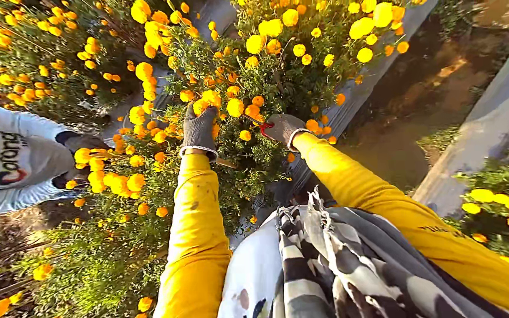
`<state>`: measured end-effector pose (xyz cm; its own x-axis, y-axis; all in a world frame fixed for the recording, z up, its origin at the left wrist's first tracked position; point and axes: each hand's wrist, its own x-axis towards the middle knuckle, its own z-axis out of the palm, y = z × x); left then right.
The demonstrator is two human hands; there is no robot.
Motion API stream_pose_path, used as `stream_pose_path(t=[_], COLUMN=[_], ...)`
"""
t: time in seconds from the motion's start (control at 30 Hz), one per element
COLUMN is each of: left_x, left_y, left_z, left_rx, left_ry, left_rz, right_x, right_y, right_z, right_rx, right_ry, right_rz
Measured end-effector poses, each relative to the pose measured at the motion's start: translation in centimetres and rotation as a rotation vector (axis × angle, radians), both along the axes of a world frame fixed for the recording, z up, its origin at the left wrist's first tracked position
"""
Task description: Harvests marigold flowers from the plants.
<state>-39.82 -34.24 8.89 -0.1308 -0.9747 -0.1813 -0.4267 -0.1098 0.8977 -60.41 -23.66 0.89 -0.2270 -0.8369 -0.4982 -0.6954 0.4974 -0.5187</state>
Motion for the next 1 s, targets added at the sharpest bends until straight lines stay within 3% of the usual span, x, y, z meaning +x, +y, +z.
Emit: stream_pose_path(t=[0.1,0.17,0.27,0.37,0.47,0.57,0.63,0.73,0.87,1.0], left_x=[-1.3,-2.4,-3.8,-4.6,-4.2,-2.9,-1.3,3.1,7.9,9.1], left_y=[-0.9,-1.4,-2.5,-2.6,-2.6,-0.5,2.6,7.9,16.1,26.4], left_z=[-0.6,-1.3,-2.3,-2.8,-2.9,-1.5,0.2,1.6,-2.1,-8.7], left_rx=[0.127,0.195,0.19,0.148,0.097,0.075,0.104,0.179,0.316,0.521], left_ry=[-0.104,-0.306,-0.676,-0.827,-0.875,-0.653,-0.361,-0.106,-0.129,-0.339], left_rz=[-0.141,-0.285,-0.509,-0.562,-0.563,-0.453,-0.378,-0.475,-0.755,-1.046], right_x=[0.9,1.5,2.1,2.9,3.8,3.7,3.3,4.2,11.6,24.9], right_y=[0.2,0.8,1.2,1.9,3.0,6.2,10.5,20.5,37.1,51.0], right_z=[0.3,0.8,0.6,0.4,0.7,1.3,0.4,-0.6,-4.3,-7.4], right_rx=[-0.009,-0.005,-0.024,-0.065,-0.092,-0.106,-0.161,-0.135,-0.042,0.265], right_ry=[0.051,0.064,0.089,0.112,0.118,0.099,0.071,0.053,0.025,-0.206], right_rz=[0.019,0.027,0.025,0.032,-0.001,-0.122,-0.259,-0.507,-0.817,-1.152])
